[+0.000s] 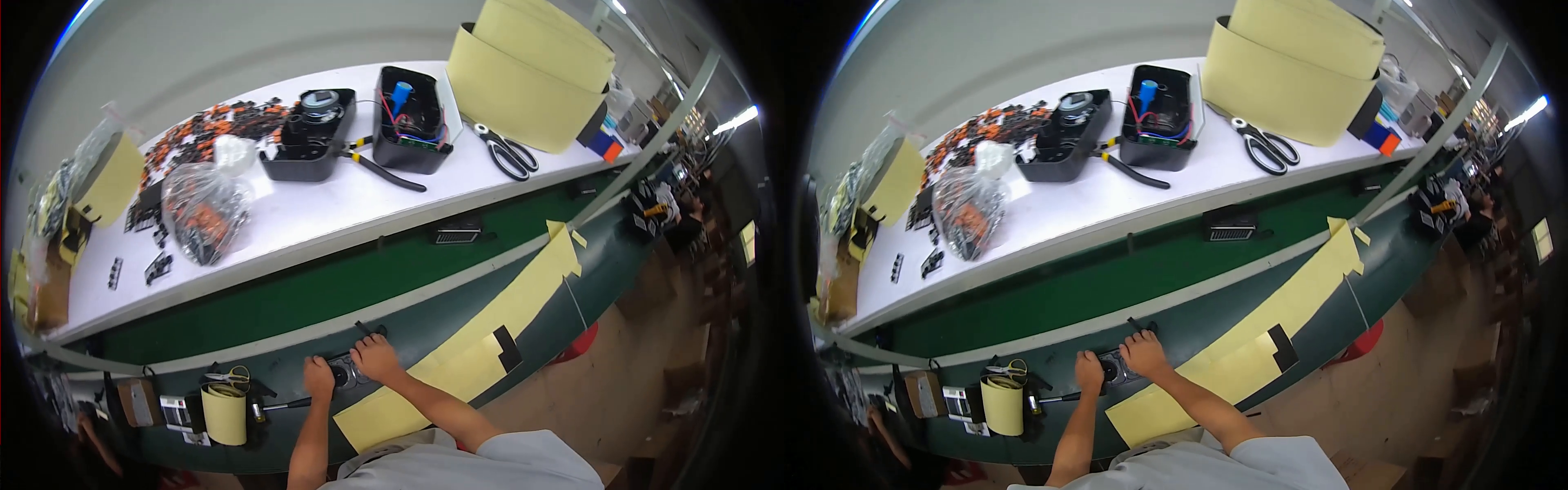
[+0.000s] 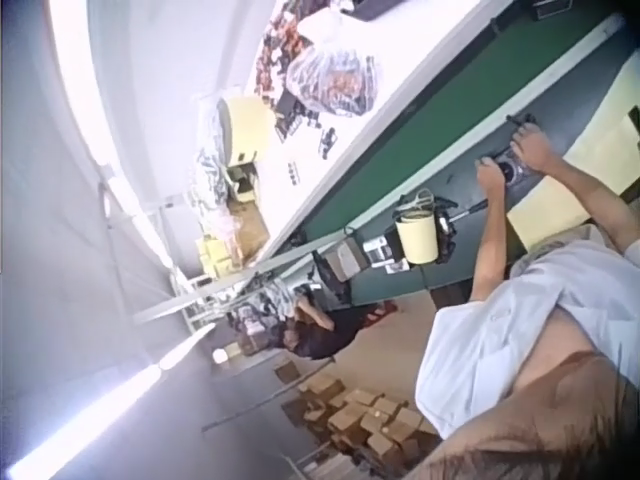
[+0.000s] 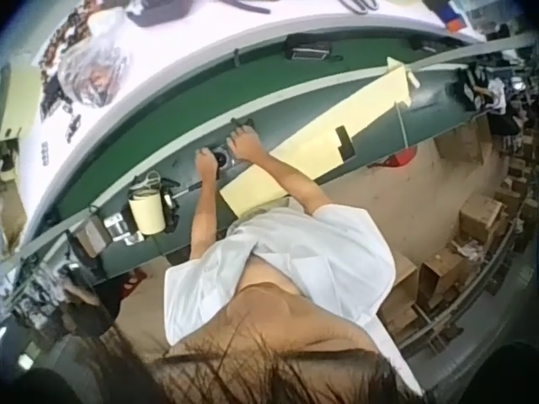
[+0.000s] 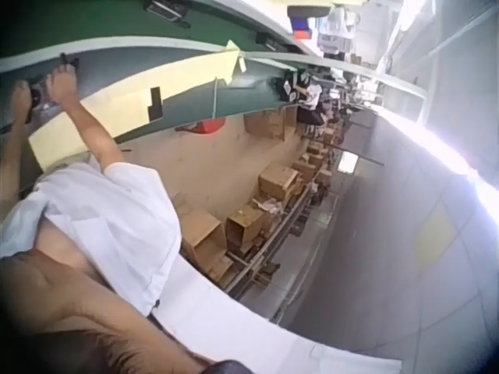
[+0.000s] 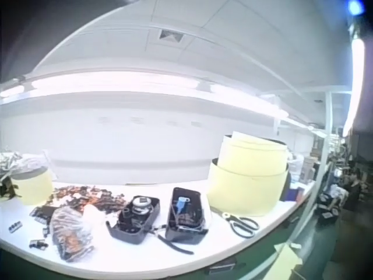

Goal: Applying yellow adhesive strips to black plastic components on an assembly line.

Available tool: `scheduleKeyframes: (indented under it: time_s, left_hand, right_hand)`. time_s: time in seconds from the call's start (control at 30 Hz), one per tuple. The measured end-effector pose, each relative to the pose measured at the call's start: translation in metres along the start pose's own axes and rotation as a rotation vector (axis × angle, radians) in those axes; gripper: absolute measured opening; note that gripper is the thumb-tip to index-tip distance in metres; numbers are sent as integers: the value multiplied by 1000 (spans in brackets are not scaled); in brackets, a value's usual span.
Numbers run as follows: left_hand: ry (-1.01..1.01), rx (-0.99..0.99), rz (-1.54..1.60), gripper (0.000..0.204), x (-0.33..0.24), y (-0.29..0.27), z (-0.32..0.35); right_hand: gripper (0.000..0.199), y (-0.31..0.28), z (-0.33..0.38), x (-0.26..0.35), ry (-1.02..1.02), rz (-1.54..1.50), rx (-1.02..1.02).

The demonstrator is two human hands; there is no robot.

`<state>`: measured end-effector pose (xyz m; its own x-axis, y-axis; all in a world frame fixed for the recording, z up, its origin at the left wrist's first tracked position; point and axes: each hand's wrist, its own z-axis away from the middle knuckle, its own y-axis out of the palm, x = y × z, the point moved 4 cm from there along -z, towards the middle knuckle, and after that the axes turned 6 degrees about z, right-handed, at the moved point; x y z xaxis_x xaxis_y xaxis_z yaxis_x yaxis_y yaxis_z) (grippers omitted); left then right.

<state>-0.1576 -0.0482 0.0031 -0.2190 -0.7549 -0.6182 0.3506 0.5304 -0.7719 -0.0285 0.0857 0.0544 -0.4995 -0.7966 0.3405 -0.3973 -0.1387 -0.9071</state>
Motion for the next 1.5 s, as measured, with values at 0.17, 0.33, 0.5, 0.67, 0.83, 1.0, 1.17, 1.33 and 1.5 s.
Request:
scheduleKeyframes:
  time_s: [0.17, 0.33, 0.5, 0.67, 0.83, 1.0, 1.17, 1.33, 1.5]
  left_hand:
    - [108, -58, -60, 34, -13, -6, 11]
    - [161, -42, -145, 30, -15, -16, 7]
    - [223, -113, -99, 38, -9, -13, 21]
    - [371, -118, 170, 35, -2, -26, 36]
    - [326, -129, 354, 33, 10, -47, 52]
    - [127, -164, 341, 32, 87, -74, 71]
    - [-73, -131, 302, 21, 72, -93, 148]
    - [-105, -141, 463, 14, 95, -72, 179]
    - [-61, 187, 599, 11, 79, -33, 153]
  right_hand:
    - [25, -7, 6, 6, 78, 27, 18]
    - [27, -20, -1, 15, 91, 41, 31]
    - [71, 17, 2, -5, 57, -165, 788]
    - [76, 63, -1, 4, -137, -734, 1684]
    - [54, 105, -37, -1, -33, -556, 1911]
    - [66, 34, -188, -83, -185, -195, 963]
    - [76, 18, -224, -139, -127, 234, 70]
    - [62, 21, -165, -131, -125, 309, -218]
    - [69, -9, -131, -133, -25, -13, -196]
